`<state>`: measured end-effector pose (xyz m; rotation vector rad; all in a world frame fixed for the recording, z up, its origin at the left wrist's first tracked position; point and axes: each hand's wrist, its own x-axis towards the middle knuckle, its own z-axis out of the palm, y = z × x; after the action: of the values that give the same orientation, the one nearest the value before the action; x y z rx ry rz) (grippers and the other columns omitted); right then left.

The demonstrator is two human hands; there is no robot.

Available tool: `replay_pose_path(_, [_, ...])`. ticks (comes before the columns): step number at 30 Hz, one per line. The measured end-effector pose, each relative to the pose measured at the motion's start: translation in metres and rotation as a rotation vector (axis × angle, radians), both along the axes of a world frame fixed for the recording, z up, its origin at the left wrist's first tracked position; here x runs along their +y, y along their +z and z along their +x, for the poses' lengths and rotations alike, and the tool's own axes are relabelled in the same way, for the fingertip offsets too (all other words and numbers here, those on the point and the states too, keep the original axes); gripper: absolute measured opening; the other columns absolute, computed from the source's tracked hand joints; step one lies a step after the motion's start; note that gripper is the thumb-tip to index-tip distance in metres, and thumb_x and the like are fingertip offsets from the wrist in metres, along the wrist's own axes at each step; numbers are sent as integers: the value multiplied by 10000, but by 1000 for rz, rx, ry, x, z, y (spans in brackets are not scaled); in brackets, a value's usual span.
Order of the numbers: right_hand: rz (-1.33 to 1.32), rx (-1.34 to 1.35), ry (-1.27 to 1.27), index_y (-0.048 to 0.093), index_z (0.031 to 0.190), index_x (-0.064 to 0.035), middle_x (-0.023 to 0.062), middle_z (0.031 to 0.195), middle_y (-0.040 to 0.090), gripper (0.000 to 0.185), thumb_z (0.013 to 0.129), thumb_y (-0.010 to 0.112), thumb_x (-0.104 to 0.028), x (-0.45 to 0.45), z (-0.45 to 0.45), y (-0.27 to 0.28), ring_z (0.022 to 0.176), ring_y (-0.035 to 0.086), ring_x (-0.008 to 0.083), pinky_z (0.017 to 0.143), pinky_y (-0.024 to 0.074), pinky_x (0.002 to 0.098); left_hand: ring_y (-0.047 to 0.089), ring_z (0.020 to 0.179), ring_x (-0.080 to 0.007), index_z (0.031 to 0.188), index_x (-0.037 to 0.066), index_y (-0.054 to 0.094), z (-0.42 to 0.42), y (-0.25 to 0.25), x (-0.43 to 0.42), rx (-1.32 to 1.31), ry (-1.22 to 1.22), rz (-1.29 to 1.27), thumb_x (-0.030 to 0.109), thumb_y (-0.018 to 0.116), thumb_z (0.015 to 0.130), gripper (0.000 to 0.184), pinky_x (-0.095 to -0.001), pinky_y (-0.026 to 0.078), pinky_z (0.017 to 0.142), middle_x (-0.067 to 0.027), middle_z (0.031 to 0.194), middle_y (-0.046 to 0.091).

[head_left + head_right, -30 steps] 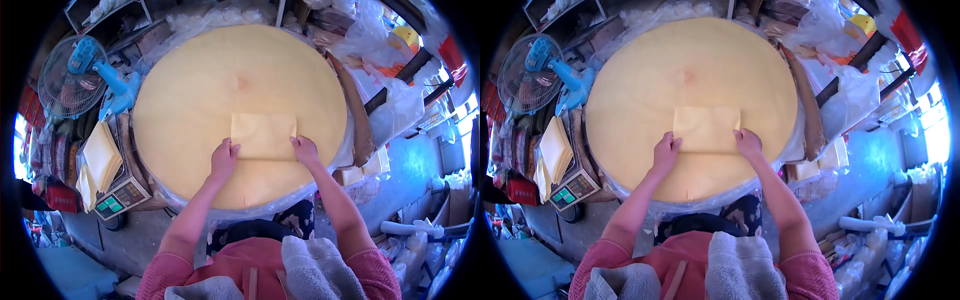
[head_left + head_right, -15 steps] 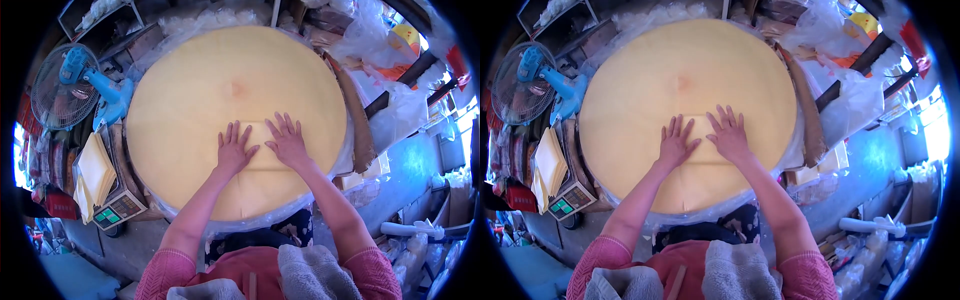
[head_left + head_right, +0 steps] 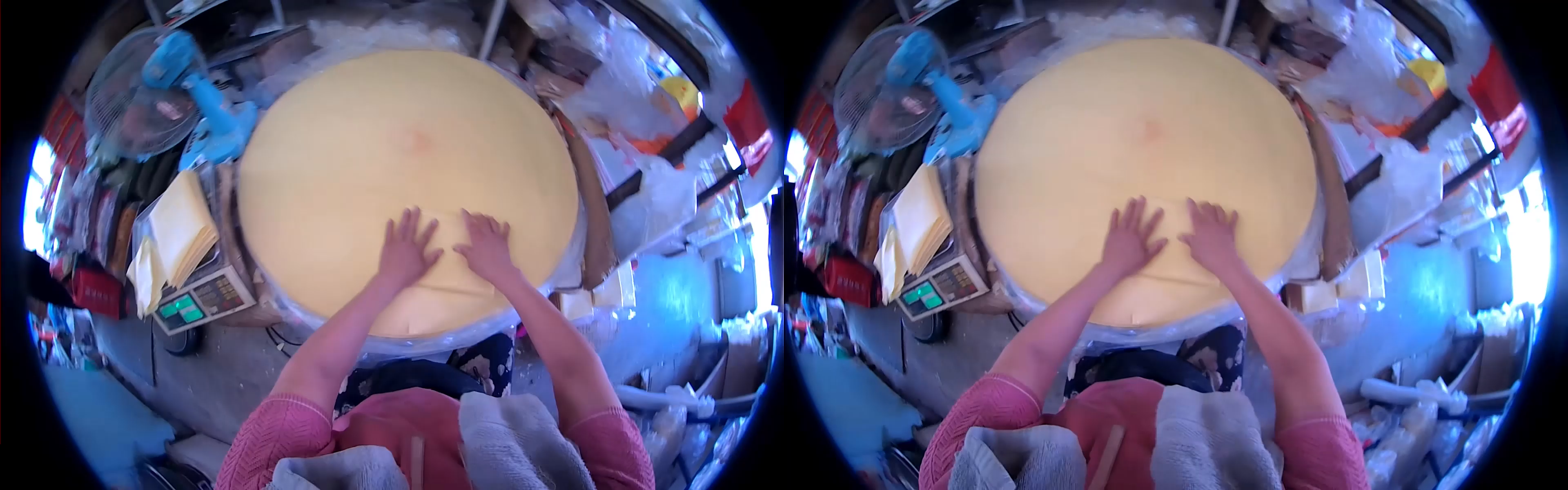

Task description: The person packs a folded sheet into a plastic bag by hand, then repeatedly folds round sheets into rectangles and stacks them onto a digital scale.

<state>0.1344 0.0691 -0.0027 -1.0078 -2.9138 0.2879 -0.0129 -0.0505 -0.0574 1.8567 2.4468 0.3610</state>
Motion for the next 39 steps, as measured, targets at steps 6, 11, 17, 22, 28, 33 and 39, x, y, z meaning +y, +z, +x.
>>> replay_pose_path(6, [-181, -61, 117, 656, 885, -60, 129, 926, 620, 319, 664, 754, -270, -25, 5, 35, 902, 595, 322, 789, 480, 421, 261, 1347, -326, 1398, 132, 339, 11, 53, -64, -4, -80, 99, 403, 604, 817, 693, -596, 198, 1050, -174, 1413, 337])
replay_pose_path(11, [-35, -39, 441, 647, 926, -60, 125, 941, 602, 208, 747, 687, -156, -78, -31, 117, 949, 570, 333, 814, 469, 436, 612, 912, -347, 1098, 62, 549, -19, 96, -95, -338, -156, 30, 222, 647, 796, 356, -455, 494, 770, -160, 935, 626])
replay_pose_path(17, [368, 592, 561, 598, 1108, -41, 167, 1147, 581, 318, 795, 640, -69, -110, -47, 201, 1098, 531, 348, 948, 426, 379, 658, 790, -258, 1121, 28, 599, -79, 133, -180, -419, 237, 763, 149, 648, 828, 322, -335, 514, 704, -156, 917, 656])
replay_pose_path(22, [155, 597, 333, 574, 1165, -26, 182, 1241, 548, 354, 815, 619, -33, -84, -14, 177, 1088, 550, 330, 958, 424, 381, 571, 794, -55, 1338, 58, 469, -192, 178, -268, -731, 701, 1081, 97, 604, 870, 488, -207, 481, 699, 0, 943, 630])
replay_pose_path(28, [-210, 427, 136, 570, 1174, -29, 164, 1250, 549, 391, 792, 650, -52, -70, 38, 98, 989, 614, 276, 872, 476, 368, 599, 805, -87, 1282, 33, 524, -264, 163, -322, -829, 897, 1286, 29, 586, 859, 428, -218, 480, 715, -55, 962, 653])
replay_pose_path(33, [-258, 356, 38, 568, 1181, -52, 145, 1251, 553, 411, 781, 659, -48, -71, 65, 77, 961, 626, 249, 834, 492, 357, 609, 868, -121, 1247, 5, 549, -300, 120, -340, -803, 999, 1078, 49, 576, 862, 389, -241, 479, 772, -75, 1037, 648])
replay_pose_path(39, [-267, 331, 4, 567, 1170, -48, 143, 1248, 552, 406, 775, 662, -49, -67, 83, 60, 944, 631, 255, 838, 495, 360, 629, 909, -235, 1152, -35, 579, -283, 147, -331, -641, 1150, 916, 100, 591, 832, 347, -314, 480, 804, -167, 1056, 644])
